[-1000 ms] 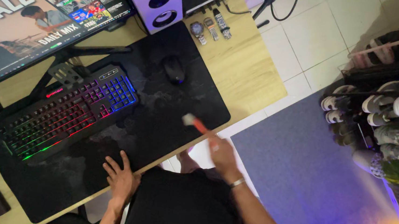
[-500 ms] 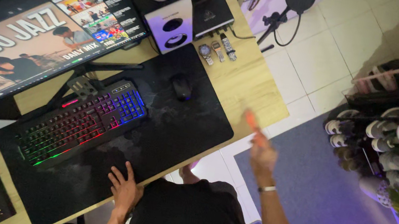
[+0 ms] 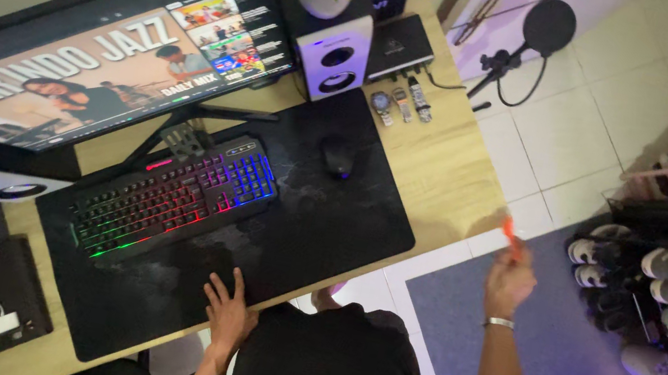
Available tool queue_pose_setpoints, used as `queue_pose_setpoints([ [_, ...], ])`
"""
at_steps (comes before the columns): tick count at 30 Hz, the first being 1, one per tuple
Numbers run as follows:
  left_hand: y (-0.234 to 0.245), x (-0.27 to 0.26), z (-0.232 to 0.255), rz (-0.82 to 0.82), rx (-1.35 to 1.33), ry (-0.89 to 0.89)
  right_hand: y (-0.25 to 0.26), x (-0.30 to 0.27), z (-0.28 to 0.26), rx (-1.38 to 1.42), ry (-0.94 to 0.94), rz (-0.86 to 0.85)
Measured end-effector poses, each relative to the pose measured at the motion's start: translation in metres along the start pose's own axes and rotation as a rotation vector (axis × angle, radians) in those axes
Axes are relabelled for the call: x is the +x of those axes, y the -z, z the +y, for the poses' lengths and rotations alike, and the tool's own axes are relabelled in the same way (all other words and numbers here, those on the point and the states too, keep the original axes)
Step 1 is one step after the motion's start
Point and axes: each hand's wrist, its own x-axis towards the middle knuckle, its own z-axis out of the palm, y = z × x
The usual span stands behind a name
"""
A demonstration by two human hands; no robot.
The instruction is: The person uses a small brush to sweep dust off a large black desk mat. They briefly move a computer mouse and a potted plant to access different areas of the mat, then return them to their original positions.
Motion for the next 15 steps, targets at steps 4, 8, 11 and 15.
queue_pose_setpoints([
  [4,-0.003,0.000,-0.001,0.033,0.015,0.001,0.009,0.004,-0.015,0.124,0.044,0.070],
  [8,-0.001,-0.001,0.001,0.032,-0.028,0.018,-0.017,-0.023,-0.047,0.092,0.357,-0.061],
  [11,0.000,-0.002,0.003,0.034,-0.084,0.028,-0.046,-0.058,-0.075,0.218,0.620,-0.194],
  [15,0.002,-0.003,0.002,0.042,-0.033,0.021,-0.073,-0.097,-0.106,-0.031,0.682,-0.315],
])
